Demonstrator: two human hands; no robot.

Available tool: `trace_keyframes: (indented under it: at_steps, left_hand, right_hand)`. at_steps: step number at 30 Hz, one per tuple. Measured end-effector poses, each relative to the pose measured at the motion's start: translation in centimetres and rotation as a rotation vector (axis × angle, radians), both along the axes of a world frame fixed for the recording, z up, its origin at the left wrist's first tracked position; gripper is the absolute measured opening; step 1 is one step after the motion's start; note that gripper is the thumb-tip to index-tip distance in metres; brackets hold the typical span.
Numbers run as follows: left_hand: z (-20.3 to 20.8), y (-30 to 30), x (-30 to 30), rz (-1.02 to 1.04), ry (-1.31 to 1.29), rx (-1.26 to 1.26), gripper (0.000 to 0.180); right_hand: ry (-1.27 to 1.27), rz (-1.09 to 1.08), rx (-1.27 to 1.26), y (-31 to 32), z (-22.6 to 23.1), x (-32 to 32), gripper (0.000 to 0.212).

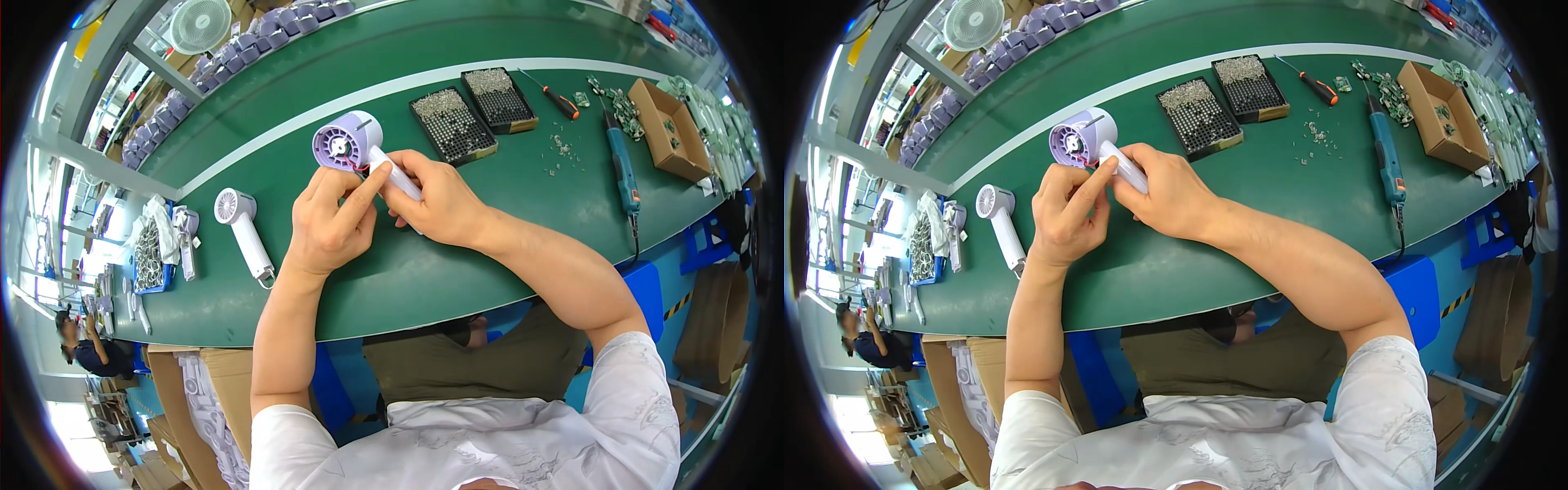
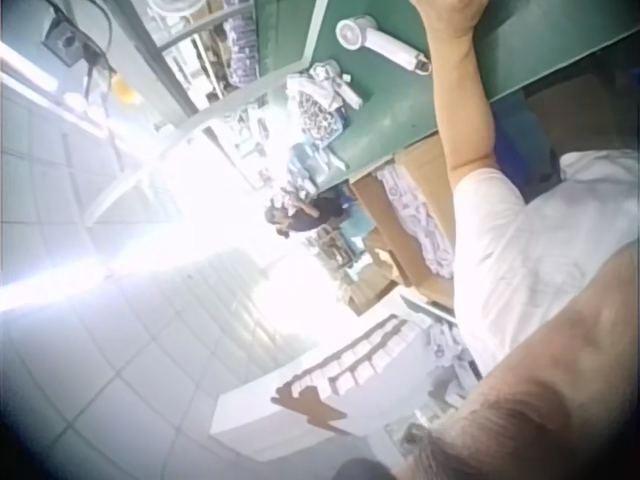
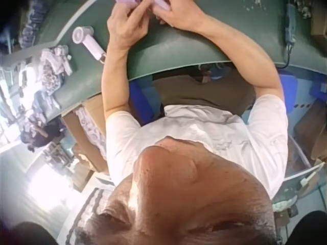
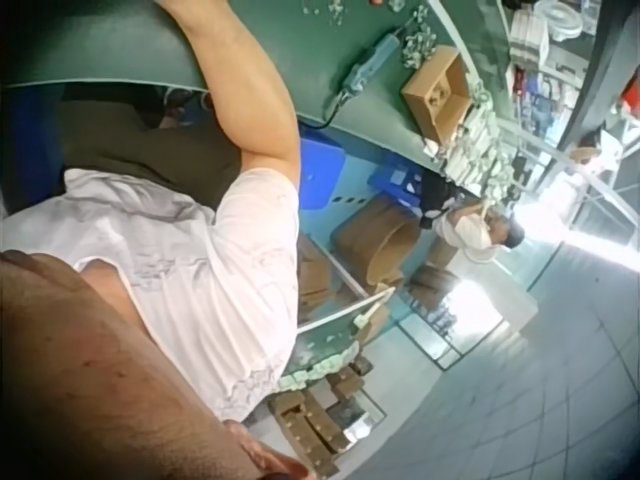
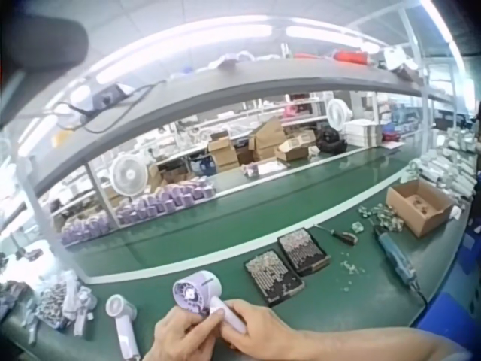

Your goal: Assembling a small handheld electric fan at a production line station, including inserting components and securing them with an electric screwdriver.

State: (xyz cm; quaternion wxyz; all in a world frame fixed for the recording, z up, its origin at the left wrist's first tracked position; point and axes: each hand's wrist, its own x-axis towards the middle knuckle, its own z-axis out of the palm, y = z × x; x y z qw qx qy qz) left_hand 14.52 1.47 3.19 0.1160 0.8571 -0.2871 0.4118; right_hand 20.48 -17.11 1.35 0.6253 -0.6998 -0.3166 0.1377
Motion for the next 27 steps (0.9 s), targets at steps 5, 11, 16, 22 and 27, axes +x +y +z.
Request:
trace_keyframes:
  at_steps: [5, 11, 16, 22, 27]
  left_hand:
    - [0.5, 0.3, -0.3, 0.042, 0.011, 0.062, 0.059]
    - [0.7, 0.7, -0.4, 0.034, -0.023, 0.083, 0.047]
    - [0.3, 0.7, -0.1, 0.011, -0.107, -0.009, 0.039]
    - [-0.2, 0.4, 0.0, 0.101, -0.093, -0.318, 0.027]
    - [-1.3, 0.6, 0.4, 0.126, 0.071, -0.737, 0.009]
  right_hand:
    - [-0.049, 0.001, -0.023, 0.2, -0.6, 0.3, 0.035]
    - [-0.002, 0.028, -0.069, 0.0, -0.1, 0.3, 0.036]
    - [0.017, 0.056, -0.058, 0.2, -0.1, 0.0, 0.039]
    - [0.178, 0.077, 0.017, 0.3, -0.6, 0.3, 0.041]
    - [0.218, 0.055, 0.034, 0.4, -0.5, 0.3, 0.041]
